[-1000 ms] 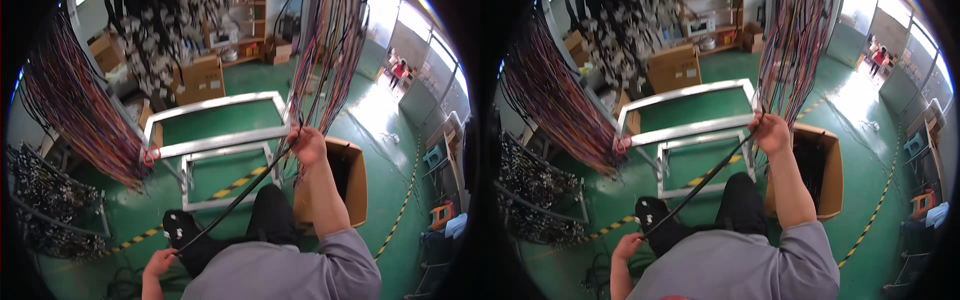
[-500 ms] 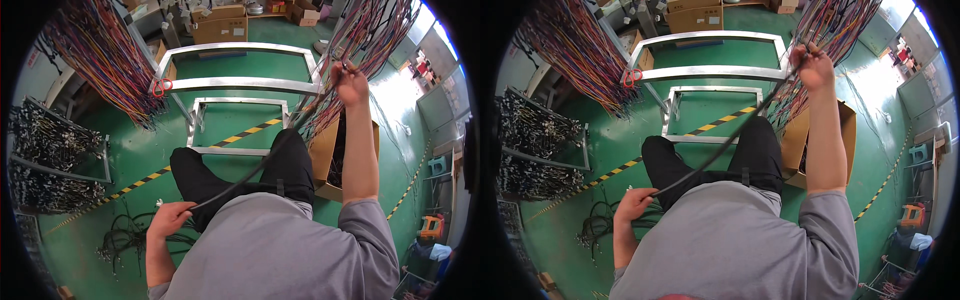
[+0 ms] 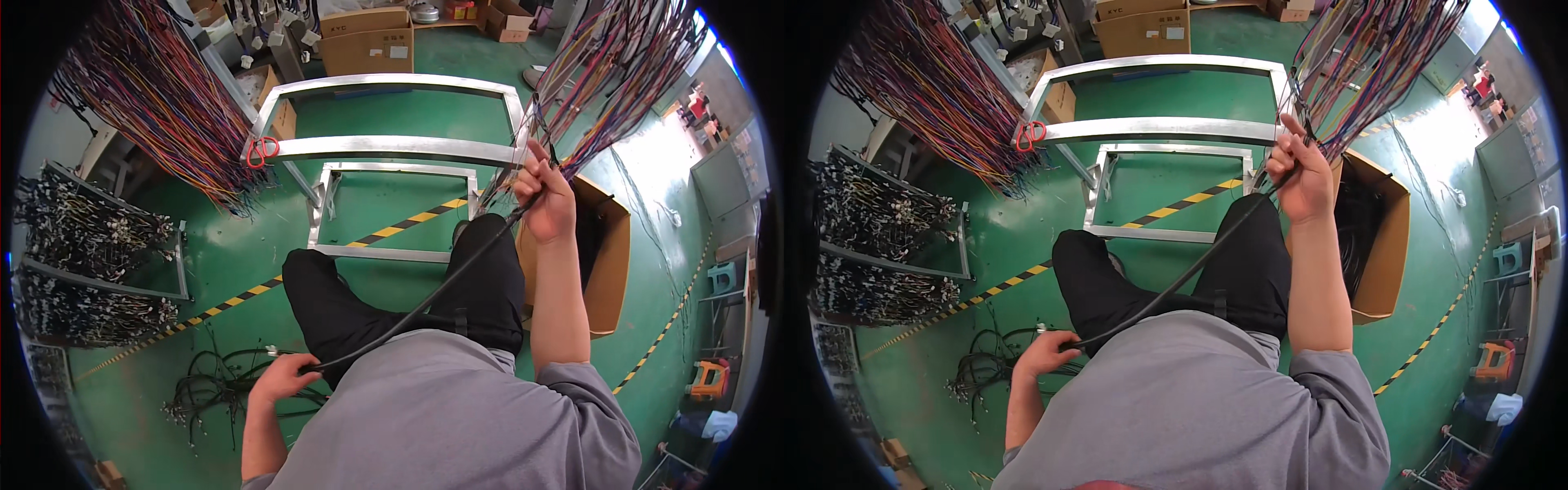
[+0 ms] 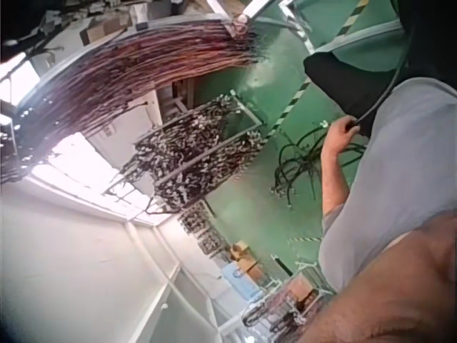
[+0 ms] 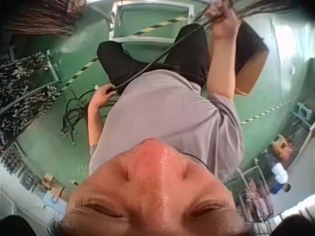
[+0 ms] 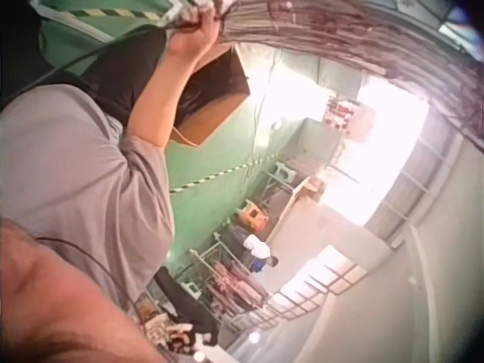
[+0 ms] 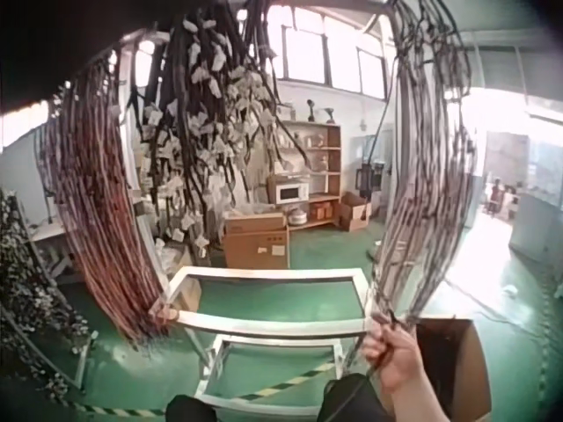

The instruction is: Organizing and preparing wiring harnesses by pulling wires from a rack and coiling them for packaging.

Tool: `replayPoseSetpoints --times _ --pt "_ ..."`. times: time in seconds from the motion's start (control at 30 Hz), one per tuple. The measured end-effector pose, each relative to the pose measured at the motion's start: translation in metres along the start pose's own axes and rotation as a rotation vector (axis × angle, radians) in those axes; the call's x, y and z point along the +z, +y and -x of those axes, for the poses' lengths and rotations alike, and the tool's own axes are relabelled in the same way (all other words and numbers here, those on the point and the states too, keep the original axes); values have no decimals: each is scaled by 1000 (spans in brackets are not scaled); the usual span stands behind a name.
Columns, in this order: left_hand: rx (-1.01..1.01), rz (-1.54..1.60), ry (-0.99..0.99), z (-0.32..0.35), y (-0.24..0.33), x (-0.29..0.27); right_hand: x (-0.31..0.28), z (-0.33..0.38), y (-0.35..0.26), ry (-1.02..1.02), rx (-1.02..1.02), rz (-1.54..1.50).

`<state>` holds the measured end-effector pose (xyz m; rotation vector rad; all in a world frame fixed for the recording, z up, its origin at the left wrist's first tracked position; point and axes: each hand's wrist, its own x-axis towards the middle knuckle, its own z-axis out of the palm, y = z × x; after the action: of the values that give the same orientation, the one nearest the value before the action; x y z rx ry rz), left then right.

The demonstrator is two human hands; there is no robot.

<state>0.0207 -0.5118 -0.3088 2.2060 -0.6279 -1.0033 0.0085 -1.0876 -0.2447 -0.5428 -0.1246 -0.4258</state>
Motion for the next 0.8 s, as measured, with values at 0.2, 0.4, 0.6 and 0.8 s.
replayPoseSetpoints --times 0.2,0.4,0.6,0.8 --pt "-6 -50 -74 -29 20 25 -33 -15 -27 352 188 27" --pt "27 -31 -69 -43 38 27 -36 -21 -11 351 138 -122" --pt "115 43 96 -57 59 36 -36 -38 7 358 127 -27" --pt "147 34 131 -31 28 35 -35 -44 34 307 257 -4"
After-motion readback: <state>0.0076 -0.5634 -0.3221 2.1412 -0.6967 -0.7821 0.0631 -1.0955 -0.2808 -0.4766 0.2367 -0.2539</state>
